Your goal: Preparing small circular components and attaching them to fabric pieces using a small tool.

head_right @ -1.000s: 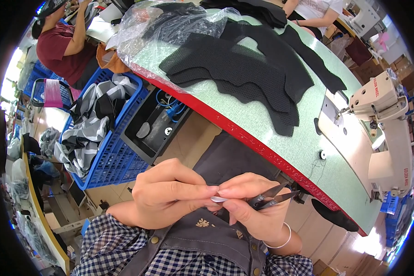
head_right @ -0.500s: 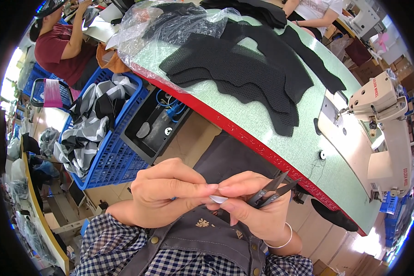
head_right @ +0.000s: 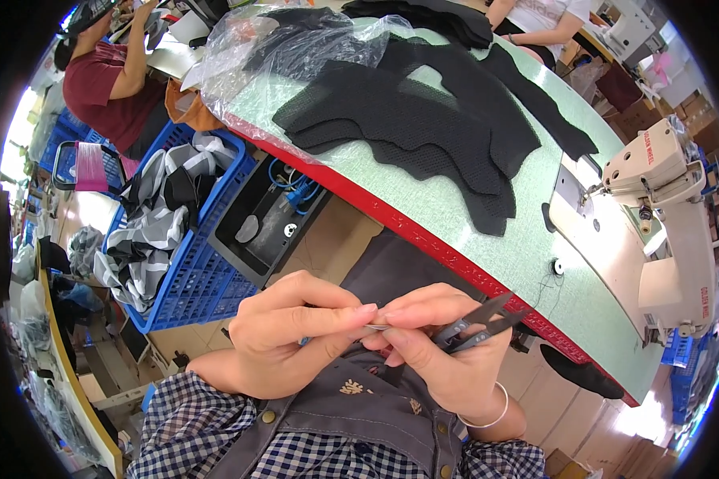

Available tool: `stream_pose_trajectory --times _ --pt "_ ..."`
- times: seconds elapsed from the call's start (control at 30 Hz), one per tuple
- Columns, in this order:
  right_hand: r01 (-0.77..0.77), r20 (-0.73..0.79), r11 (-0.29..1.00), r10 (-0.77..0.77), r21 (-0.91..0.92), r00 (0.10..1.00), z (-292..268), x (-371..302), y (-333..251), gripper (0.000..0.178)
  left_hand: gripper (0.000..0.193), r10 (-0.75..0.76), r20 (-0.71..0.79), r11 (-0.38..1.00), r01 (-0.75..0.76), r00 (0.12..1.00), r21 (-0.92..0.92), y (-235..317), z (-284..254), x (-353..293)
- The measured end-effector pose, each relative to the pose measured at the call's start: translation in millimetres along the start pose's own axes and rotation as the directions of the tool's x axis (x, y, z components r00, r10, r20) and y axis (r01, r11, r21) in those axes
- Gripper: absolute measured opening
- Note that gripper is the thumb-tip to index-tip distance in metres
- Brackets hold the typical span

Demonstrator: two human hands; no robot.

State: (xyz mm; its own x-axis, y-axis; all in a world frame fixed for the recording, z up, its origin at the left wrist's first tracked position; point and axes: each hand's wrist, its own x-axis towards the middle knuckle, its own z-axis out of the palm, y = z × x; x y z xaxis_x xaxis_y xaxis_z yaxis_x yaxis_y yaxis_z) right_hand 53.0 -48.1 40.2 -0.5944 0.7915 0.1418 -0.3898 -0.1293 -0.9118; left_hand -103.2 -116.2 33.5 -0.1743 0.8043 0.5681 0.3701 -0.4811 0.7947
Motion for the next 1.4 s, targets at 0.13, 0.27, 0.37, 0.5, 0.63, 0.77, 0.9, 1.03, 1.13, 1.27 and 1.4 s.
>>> stream_pose_trajectory --times 0.13,0.27,0.37,0.5,0.63,0.77,0.9,1.03,1.13,1.27,1.4 --pt "0.180 -0.001 0.962 -0.184 -0.207 0.983 2 3 3 0.013 0.021 -0.105 -0.056 0.992 0.101 0.993 -0.072 2 2 1" --pt "0.306 0.065 0.865 -0.306 -0.397 0.950 -1 5 3 0.015 0.017 -0.170 -0.006 0.983 0.169 0.985 -0.078 6 -1 3" --pt "0.351 0.090 0.841 -0.345 -0.412 0.934 -2 7 5 0.014 0.016 -0.163 0.010 0.983 0.163 0.987 -0.079 6 -1 5" --pt "0.248 0.060 0.932 -0.241 -0.264 0.969 0 7 0 0.016 0.017 -0.011 0.012 0.999 0.012 1.000 -0.034 5 -3 5" --pt "0.030 0.106 0.996 -0.020 -0.089 0.994 -5 11 -3 0.017 0.017 0.054 -0.001 0.998 -0.054 0.999 -0.034 4 -1 5" --pt "-0.102 0.158 0.993 0.092 0.061 0.983 -3 11 -8 0.013 0.017 0.002 -0.049 0.997 -0.006 0.999 -0.074 7 2 4" --pt "0.034 0.164 0.994 -0.017 -0.100 0.986 -3 10 -8 0.011 0.014 -0.049 -0.045 0.993 0.044 0.998 -0.111 10 3 1" --pt "0.087 0.141 0.984 -0.065 -0.155 0.988 -1 10 -4 0.011 0.010 -0.073 -0.061 0.988 0.064 0.996 -0.139 9 7 -2" --pt "0.255 0.187 0.920 -0.205 -0.297 0.961 -3 11 4 0.011 0.010 -0.060 -0.081 0.992 0.051 0.995 -0.115 8 11 -3" --pt "0.219 0.099 0.949 -0.201 -0.228 0.975 3 8 10 0.010 0.013 -0.072 -0.168 0.989 0.049 0.983 -0.137 5 21 -4" --pt "0.316 0.133 0.886 -0.288 -0.339 0.948 -2 11 10 0.010 0.010 -0.156 -0.128 0.977 0.134 0.979 -0.166 4 21 -3"
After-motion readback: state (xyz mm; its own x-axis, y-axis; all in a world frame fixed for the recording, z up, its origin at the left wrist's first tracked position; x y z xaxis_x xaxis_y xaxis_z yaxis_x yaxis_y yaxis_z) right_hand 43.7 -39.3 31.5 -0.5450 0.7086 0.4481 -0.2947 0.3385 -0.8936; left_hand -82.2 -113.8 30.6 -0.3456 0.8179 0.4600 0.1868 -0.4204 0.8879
